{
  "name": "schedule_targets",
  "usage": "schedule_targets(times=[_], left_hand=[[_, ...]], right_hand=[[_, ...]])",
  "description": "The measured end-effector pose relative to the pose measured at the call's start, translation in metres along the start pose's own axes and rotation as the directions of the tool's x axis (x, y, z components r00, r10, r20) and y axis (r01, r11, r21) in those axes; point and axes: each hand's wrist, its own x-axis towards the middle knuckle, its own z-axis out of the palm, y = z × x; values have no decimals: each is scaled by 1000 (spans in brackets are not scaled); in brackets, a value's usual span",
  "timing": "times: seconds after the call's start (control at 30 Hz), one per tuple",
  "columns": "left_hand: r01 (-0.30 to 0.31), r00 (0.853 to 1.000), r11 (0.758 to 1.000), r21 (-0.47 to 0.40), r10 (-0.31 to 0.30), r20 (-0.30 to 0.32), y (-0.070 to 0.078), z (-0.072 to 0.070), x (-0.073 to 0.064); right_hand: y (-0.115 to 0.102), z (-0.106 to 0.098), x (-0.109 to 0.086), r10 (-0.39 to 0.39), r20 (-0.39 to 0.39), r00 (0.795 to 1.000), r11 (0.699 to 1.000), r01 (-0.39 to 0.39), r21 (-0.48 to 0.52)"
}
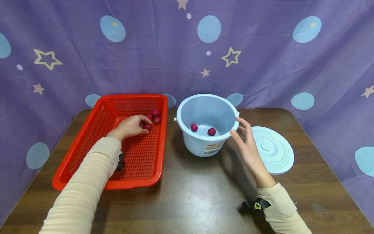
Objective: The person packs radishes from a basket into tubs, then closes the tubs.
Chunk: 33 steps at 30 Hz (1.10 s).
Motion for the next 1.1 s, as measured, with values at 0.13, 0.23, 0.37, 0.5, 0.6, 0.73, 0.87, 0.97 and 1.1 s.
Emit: schedule_targets(times=[0.13,0.23,0.37,0.5,0.6,0.73,0.87,0.97,1.1], left_hand=[[-24,1000,999,31,23,14,0,-1,-1],[-26,1000,999,36,26,18,1,-2,0],[-15,1000,1000,21,15,6,6,-4,0],[-28,1000,999,17,28,-12,13,-9,1],[-58,998,998,16,59,-37,20,-14,3],[-85,993,996,18,87,-78,31,-23,4],[-110,989,994,13,111,-99,41,-31,3],[-131,985,991,1,130,-110,49,-36,1],[-165,979,986,-3,164,-120,58,-40,-2]], right_hand=[[0,1,-1,7,0,1000,1000,-7,6],[0,1,-1,9,0,1000,1000,-9,17],[0,1,0,2,2,1000,1000,-2,15],[1,0,0,0,0,1000,1000,0,2],[0,0,0,1,-4,1000,1000,-1,-3],[0,0,1,-2,-6,1000,1000,2,-2],[0,0,1,-4,-7,1000,1000,4,-1],[-1,1,1,-4,-5,1000,1000,4,1],[-1,1,2,-3,-3,1000,1000,3,1]])
